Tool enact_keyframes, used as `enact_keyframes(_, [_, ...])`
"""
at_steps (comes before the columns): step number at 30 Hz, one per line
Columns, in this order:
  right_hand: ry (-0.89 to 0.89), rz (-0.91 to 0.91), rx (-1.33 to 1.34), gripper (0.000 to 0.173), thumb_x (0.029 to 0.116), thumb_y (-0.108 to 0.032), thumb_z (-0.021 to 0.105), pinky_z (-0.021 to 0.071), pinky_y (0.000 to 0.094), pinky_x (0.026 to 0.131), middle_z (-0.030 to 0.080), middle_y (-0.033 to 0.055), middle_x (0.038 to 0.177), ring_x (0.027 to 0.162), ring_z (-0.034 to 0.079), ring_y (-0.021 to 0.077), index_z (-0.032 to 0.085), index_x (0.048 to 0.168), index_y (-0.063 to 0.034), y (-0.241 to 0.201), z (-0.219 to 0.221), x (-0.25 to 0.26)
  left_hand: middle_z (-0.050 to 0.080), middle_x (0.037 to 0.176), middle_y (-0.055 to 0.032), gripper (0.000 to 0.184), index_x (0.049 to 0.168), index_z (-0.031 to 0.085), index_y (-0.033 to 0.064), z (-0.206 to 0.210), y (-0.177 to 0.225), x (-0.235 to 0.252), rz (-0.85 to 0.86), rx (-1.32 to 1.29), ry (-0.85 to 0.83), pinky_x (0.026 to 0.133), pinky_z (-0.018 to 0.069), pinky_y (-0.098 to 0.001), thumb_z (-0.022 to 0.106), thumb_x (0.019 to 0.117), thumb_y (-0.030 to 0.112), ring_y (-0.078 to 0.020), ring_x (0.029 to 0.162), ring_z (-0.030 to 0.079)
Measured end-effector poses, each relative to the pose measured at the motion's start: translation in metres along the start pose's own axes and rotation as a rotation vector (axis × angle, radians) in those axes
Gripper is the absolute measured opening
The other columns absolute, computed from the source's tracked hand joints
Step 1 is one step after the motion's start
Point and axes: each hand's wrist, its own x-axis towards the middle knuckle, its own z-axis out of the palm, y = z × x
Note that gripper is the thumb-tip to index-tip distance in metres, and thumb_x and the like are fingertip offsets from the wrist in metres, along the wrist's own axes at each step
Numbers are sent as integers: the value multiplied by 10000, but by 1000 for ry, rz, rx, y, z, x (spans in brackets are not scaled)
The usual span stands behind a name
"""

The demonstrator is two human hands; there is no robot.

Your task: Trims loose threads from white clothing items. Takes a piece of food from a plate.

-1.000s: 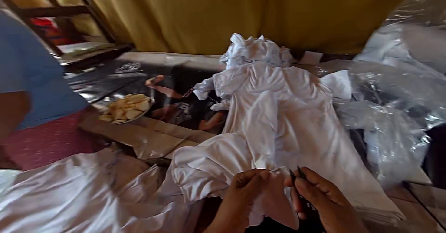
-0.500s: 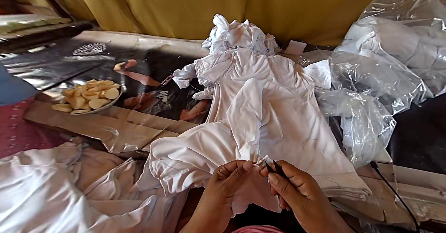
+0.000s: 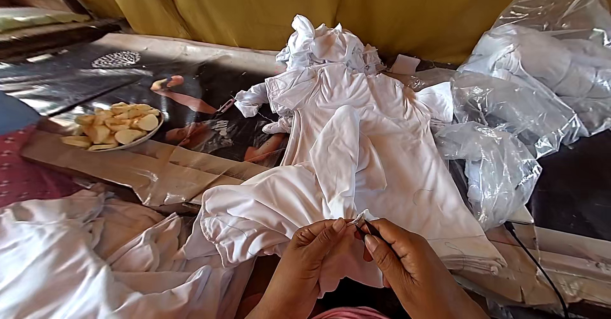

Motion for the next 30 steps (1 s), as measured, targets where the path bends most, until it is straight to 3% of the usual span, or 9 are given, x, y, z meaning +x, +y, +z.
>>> enact_keyframes(16, [28,6,-72,291,1044,-221,449,463,109,555,632,-14,798,619,554,-31,688,1023,-55,-1,1,0,722,789,4,192,869,789,106,-2,-5,-1,27,20,-23,688,563,-196,650,977,182,-27,715,671])
enact_keyframes(25, [60,-172,28,271,1035,-207,500,452,88,567,600,8,791,644,541,-40,693,975,-26,10,2,1,702,728,-4,229,837,760,100,4,0,1,-60,-43,-5,639,568,-205,591,986,143,-43,659,668])
enact_keyframes(30, [77,-91,7,275,1037,-217,493,451,87,544,623,-5,793,620,541,-53,686,954,-39,10,0,-1,708,755,23,189,855,769,108,5,-5,0,52,53,-30,665,559,-187,635,981,151,-15,690,661])
